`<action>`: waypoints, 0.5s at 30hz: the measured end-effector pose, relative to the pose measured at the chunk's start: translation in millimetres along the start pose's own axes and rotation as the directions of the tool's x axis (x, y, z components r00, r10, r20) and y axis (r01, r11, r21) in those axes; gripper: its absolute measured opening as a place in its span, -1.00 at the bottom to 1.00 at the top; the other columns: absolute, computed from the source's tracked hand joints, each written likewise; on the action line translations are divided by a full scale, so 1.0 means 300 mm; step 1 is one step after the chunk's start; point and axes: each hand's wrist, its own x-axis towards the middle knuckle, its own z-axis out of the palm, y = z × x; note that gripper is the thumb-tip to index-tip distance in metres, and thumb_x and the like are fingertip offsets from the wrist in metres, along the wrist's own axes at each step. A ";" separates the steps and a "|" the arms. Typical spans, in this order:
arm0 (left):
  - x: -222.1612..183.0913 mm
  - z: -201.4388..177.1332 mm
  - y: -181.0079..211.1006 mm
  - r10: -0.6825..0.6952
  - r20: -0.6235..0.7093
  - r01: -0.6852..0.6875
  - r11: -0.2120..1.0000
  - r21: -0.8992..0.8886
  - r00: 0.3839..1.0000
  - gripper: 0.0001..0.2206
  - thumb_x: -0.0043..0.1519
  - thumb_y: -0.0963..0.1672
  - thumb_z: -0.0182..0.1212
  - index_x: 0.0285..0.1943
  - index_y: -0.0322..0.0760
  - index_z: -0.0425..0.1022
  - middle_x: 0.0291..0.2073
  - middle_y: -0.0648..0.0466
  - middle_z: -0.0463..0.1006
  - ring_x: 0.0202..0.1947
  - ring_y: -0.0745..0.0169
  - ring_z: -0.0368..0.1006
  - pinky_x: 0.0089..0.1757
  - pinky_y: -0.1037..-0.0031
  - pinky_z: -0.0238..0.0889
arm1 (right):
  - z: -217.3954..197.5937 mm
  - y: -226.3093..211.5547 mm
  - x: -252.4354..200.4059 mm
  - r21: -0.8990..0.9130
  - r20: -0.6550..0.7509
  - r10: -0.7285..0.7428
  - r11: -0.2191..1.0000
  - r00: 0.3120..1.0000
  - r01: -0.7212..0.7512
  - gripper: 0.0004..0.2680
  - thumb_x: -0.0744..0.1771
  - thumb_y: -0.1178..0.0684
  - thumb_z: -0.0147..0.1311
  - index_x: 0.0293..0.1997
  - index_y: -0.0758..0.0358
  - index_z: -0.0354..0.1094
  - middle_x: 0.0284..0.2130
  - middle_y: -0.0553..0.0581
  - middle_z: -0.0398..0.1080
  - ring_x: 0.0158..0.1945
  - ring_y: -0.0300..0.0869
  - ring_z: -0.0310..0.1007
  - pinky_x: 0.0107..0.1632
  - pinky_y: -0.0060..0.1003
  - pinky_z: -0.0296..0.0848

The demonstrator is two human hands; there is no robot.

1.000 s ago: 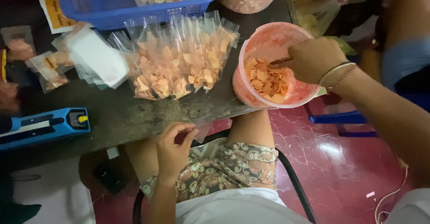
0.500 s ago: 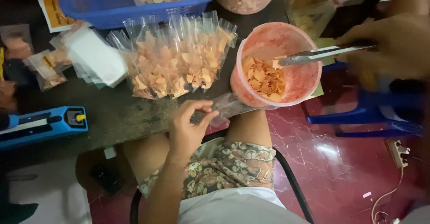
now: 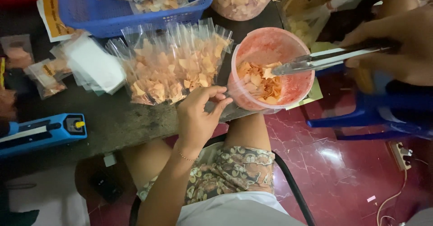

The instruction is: Packaging chips into small plastic bags using tongs at a manual workstation.

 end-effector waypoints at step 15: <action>0.068 0.032 0.036 0.049 0.017 -0.049 0.998 0.033 0.999 -0.80 0.37 -0.23 0.56 0.11 -0.32 0.67 -0.21 0.05 0.75 -0.13 0.11 0.71 0.00 0.24 0.64 | -0.025 -0.052 0.023 -0.108 0.060 0.029 0.994 0.998 -0.022 -0.72 0.34 -0.13 0.39 0.21 -0.25 0.73 -0.46 0.05 0.73 -0.50 -0.09 0.57 -0.28 -0.22 0.40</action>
